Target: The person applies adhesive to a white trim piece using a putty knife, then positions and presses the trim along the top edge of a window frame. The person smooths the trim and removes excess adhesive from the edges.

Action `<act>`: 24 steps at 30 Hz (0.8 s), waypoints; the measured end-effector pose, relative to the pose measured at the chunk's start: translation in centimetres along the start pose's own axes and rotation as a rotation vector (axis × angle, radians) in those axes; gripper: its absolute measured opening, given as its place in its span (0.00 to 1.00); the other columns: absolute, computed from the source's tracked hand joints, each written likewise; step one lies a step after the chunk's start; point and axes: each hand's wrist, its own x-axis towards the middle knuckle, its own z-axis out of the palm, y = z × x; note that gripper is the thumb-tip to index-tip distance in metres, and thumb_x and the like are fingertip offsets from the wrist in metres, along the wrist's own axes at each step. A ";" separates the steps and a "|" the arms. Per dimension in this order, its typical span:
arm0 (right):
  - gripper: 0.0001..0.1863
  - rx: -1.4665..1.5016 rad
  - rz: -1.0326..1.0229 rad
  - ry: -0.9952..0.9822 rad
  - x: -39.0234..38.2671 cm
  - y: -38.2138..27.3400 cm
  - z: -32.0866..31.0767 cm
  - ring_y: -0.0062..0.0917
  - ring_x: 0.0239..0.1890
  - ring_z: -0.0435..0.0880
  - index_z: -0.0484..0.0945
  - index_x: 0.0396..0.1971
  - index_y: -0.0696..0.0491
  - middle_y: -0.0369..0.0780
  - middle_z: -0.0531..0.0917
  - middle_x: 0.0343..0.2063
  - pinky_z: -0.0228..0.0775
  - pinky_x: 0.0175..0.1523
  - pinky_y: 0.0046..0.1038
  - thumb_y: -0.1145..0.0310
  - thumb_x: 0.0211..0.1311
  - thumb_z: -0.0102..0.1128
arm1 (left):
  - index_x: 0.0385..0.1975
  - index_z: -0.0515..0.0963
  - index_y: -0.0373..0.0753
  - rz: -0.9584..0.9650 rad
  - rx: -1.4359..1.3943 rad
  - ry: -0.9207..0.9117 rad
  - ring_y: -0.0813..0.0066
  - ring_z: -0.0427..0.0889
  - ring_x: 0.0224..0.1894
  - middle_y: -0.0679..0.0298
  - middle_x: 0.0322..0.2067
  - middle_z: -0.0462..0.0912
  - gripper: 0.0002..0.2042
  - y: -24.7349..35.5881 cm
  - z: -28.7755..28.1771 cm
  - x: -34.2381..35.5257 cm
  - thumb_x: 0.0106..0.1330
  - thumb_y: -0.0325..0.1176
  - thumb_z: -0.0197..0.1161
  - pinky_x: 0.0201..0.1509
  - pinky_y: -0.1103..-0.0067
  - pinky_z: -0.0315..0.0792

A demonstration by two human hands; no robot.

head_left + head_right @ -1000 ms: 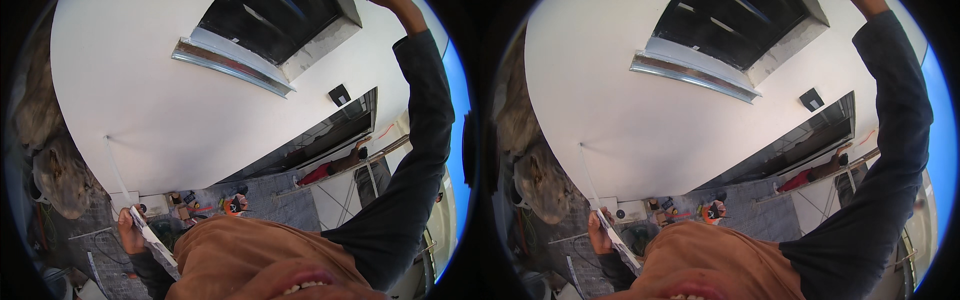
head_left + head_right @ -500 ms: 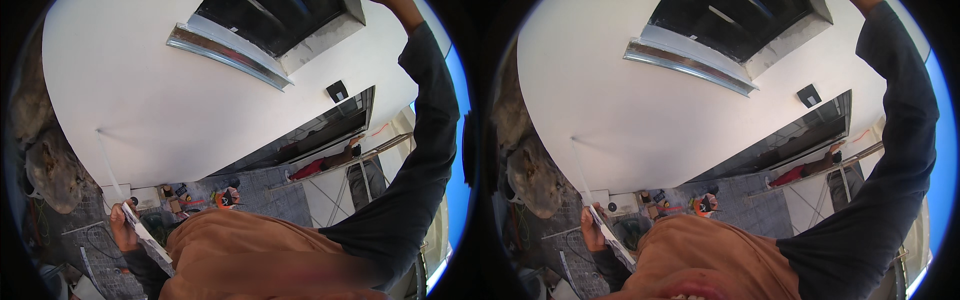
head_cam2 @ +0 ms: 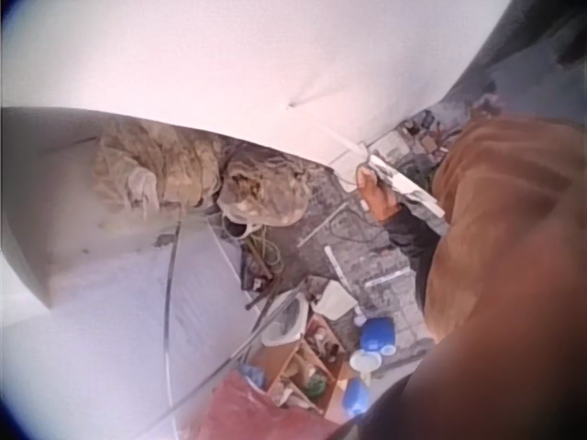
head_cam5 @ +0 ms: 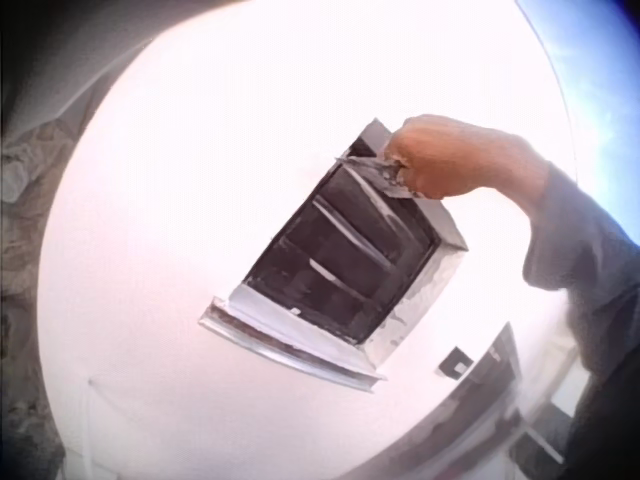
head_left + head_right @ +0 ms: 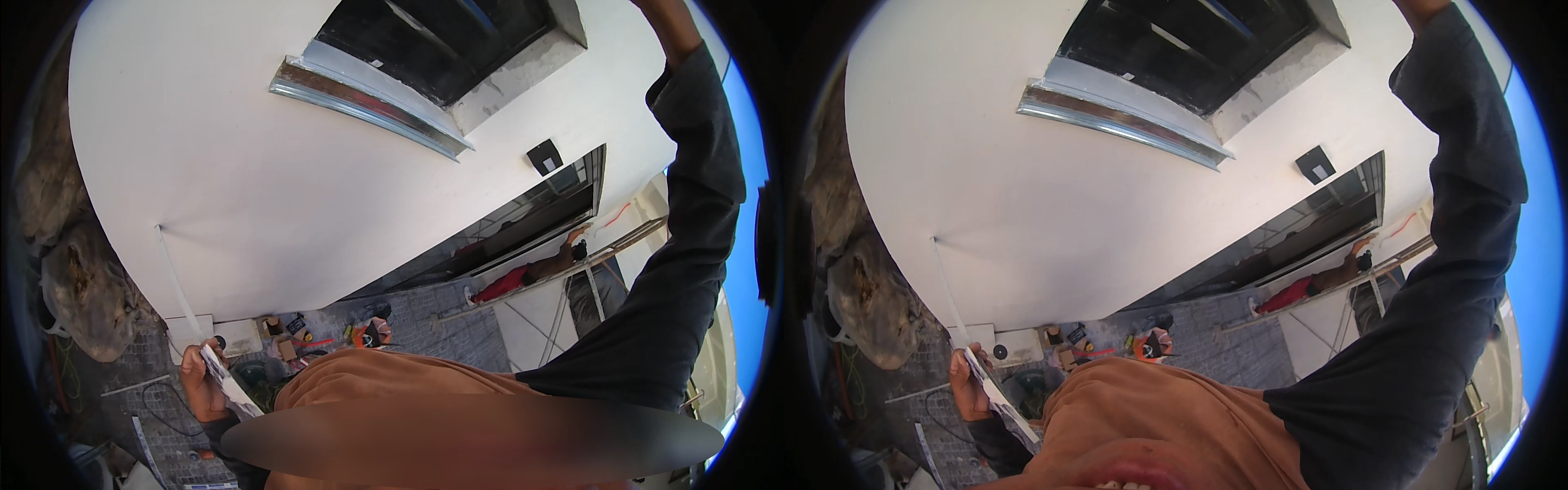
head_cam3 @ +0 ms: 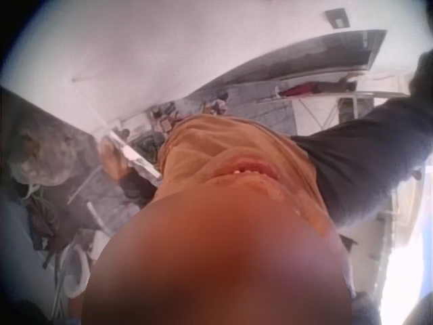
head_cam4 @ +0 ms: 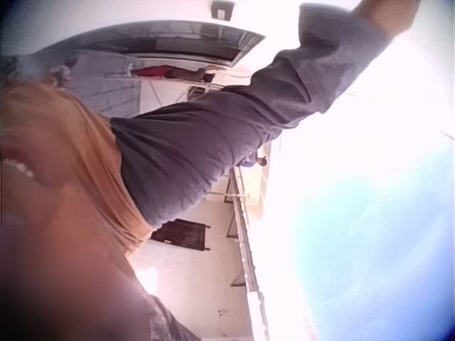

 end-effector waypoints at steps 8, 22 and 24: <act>0.10 0.122 -0.008 0.102 -1.1 1.3 1.9 0.46 0.30 0.84 0.83 0.32 0.64 0.54 0.83 0.24 0.76 0.38 0.40 0.79 0.51 0.55 | 0.33 0.71 0.40 0.008 -0.013 -0.009 0.73 0.81 0.39 0.56 0.44 0.81 0.16 -0.1 -0.2 0.2 0.64 0.42 0.70 0.42 0.77 0.79; 0.09 0.074 0.150 -0.108 -0.6 0.1 0.9 0.35 0.29 0.84 0.85 0.34 0.60 0.48 0.84 0.24 0.77 0.36 0.35 0.75 0.59 0.56 | 0.33 0.73 0.37 0.021 0.066 -0.031 0.71 0.82 0.36 0.51 0.43 0.84 0.16 0.3 -0.3 0.1 0.66 0.44 0.68 0.41 0.76 0.78; 0.10 0.242 -0.019 -0.006 -1.0 -0.2 0.2 0.35 0.28 0.83 0.85 0.34 0.63 0.49 0.84 0.24 0.77 0.36 0.36 0.75 0.58 0.56 | 0.32 0.73 0.37 0.018 0.069 -0.018 0.70 0.82 0.36 0.51 0.43 0.84 0.16 0.2 -0.5 0.1 0.66 0.44 0.68 0.41 0.76 0.78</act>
